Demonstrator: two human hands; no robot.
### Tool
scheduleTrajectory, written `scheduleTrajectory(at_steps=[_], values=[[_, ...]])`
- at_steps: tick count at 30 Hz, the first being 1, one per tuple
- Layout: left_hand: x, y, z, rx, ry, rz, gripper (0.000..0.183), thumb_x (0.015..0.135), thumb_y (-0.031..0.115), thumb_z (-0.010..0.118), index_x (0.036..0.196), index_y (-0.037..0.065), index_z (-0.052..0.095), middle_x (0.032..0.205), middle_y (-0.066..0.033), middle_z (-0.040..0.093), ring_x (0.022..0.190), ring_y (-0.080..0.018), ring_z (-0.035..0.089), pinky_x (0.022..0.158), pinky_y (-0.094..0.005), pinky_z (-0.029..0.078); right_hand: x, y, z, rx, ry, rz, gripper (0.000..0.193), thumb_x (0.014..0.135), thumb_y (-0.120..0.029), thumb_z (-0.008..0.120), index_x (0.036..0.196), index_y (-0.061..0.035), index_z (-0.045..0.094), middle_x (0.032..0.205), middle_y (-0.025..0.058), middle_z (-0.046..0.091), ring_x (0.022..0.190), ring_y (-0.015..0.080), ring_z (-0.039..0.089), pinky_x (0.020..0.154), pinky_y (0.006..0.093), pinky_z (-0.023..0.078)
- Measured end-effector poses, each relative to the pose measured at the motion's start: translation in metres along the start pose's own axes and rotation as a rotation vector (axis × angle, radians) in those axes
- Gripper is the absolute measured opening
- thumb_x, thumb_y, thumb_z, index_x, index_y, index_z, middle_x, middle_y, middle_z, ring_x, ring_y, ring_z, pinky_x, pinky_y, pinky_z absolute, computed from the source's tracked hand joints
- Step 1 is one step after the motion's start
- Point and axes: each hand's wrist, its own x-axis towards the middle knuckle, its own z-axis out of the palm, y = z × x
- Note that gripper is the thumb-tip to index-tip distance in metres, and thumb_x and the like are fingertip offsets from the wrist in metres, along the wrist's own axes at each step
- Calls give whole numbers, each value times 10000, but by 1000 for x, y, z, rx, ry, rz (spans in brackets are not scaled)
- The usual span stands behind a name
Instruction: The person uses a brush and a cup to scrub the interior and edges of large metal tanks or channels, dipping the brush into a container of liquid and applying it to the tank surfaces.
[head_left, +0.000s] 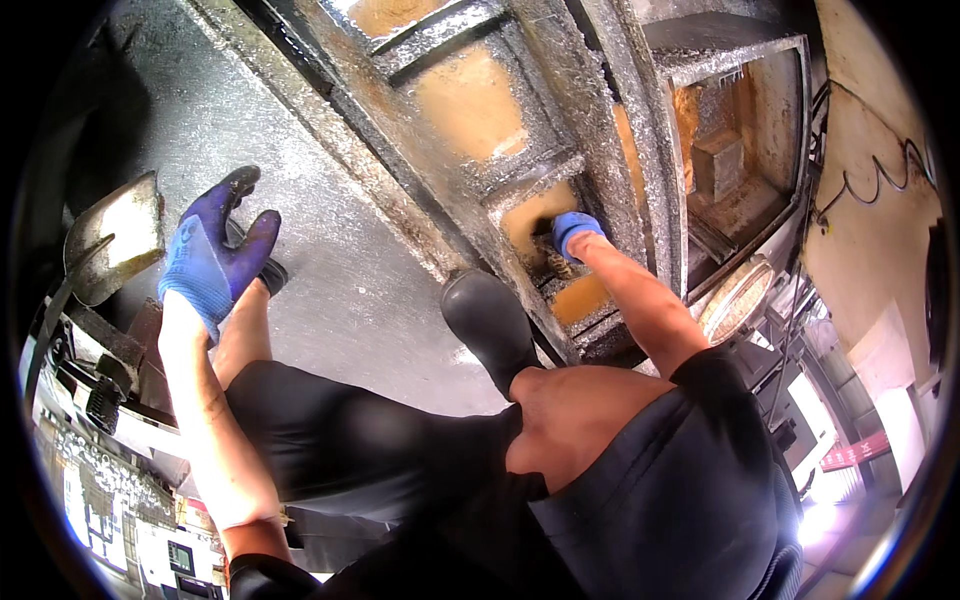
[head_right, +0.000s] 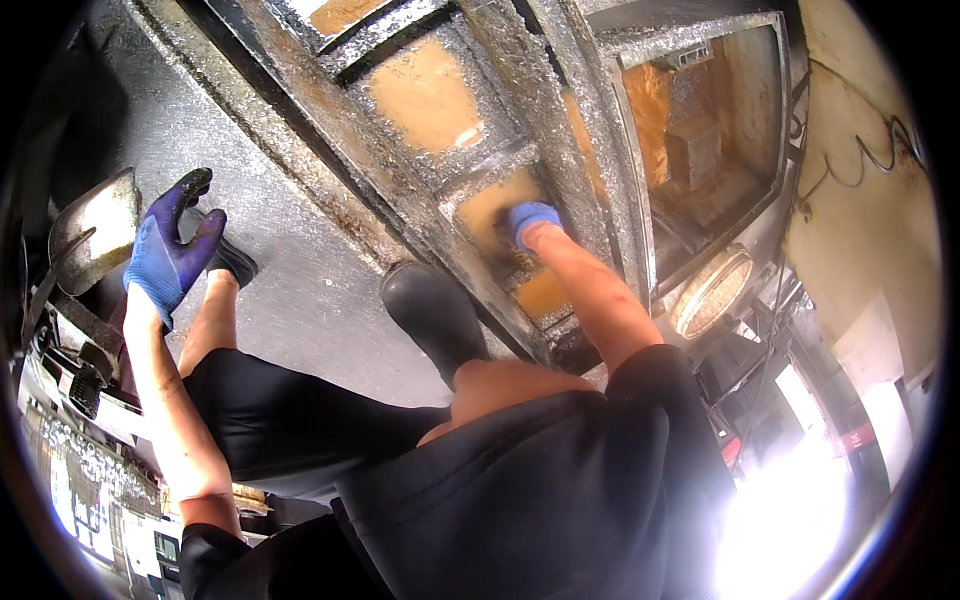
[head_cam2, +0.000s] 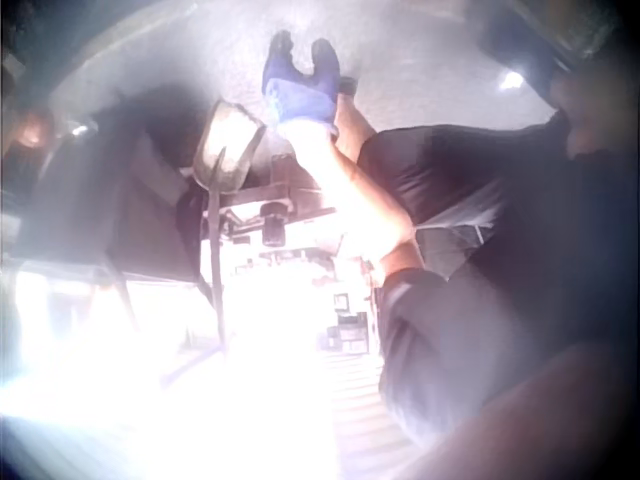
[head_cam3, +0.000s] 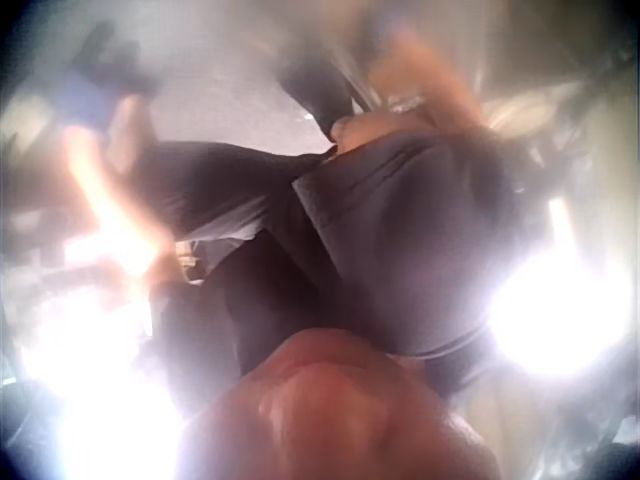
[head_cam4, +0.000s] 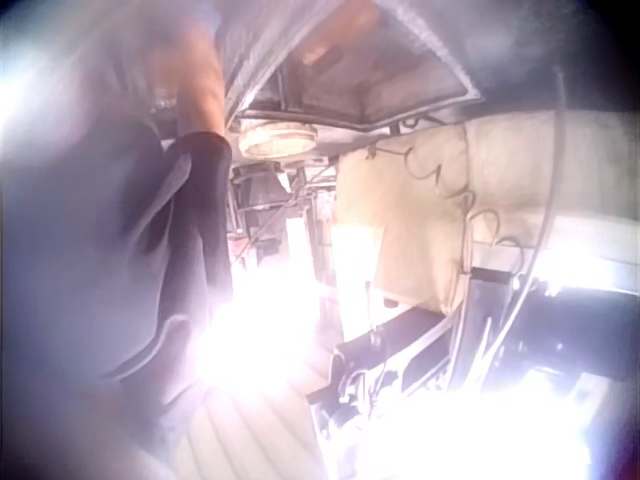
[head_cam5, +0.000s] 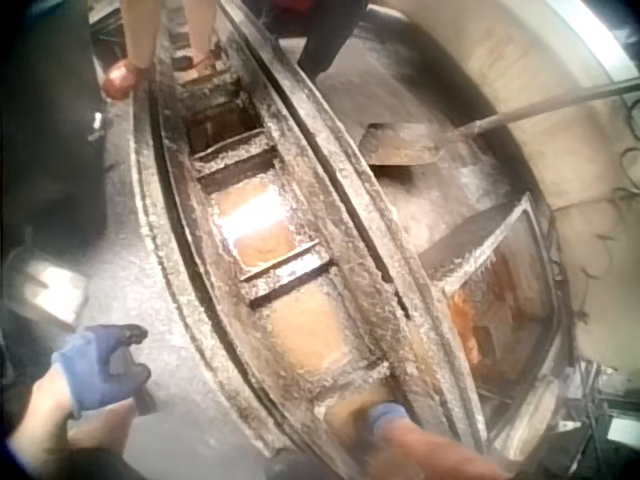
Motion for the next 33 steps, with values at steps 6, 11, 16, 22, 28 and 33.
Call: scheduleTrajectory(at_steps=[6, 11, 16, 22, 28, 33], values=[[-5, 8, -7, 52, 2, 12, 492, 820, 169, 666, 1271, 12, 551, 1213, -213, 614, 1163, -321, 582, 1002, -379, 437, -29, -41, -57, 86, 231, 32, 200, 854, -161, 563, 952, -83, 719, 1015, 175, 687, 913, 355, 672, 783, 435, 536], [-6, 11, -9, 88, 2, 40, 494, 811, 163, 669, 1266, 10, 553, 1212, -210, 614, 1154, -325, 584, 996, -379, 439, -35, -59, -66, 106, 324, -54, 147, 823, -121, 579, 918, -80, 683, 926, 179, 683, 853, 355, 666, 748, 444, 533], [-4, 8, -10, 66, 13, 24, 488, 817, 162, 669, 1266, 9, 555, 1200, -207, 621, 1148, -324, 587, 990, -377, 440, -91, -44, -48, 113, 455, -156, 205, 771, -75, 589, 961, -128, 648, 864, 168, 665, 807, 365, 645, 714, 469, 514], [-11, -1, -7, 56, 24, 34, 487, 824, 156, 670, 1271, 1, 552, 1200, -204, 624, 1145, -315, 591, 987, -378, 441, -115, -12, -14, 12, 305, -155, 166, 806, -145, 569, 936, -124, 669, 863, 166, 667, 823, 366, 648, 729, 469, 513], [-7, 4, -3, 41, 23, 42, 497, 820, 169, 677, 1276, 13, 553, 1195, -205, 626, 1137, -312, 597, 986, -375, 446, -43, -23, 17, -230, -15, -156, 229, 862, -174, 537, 959, -101, 731, 988, 149, 704, 946, 315, 675, 811, 416, 531], [-8, -1, -1, 39, 20, -16, 497, 824, 181, 668, 1280, 22, 552, 1198, -210, 623, 1153, -317, 588, 997, -379, 440, -12, -64, -1, -146, 29, -117, 211, 842, -160, 576, 954, -74, 733, 1018, 174, 693, 954, 328, 673, 816, 422, 533]])
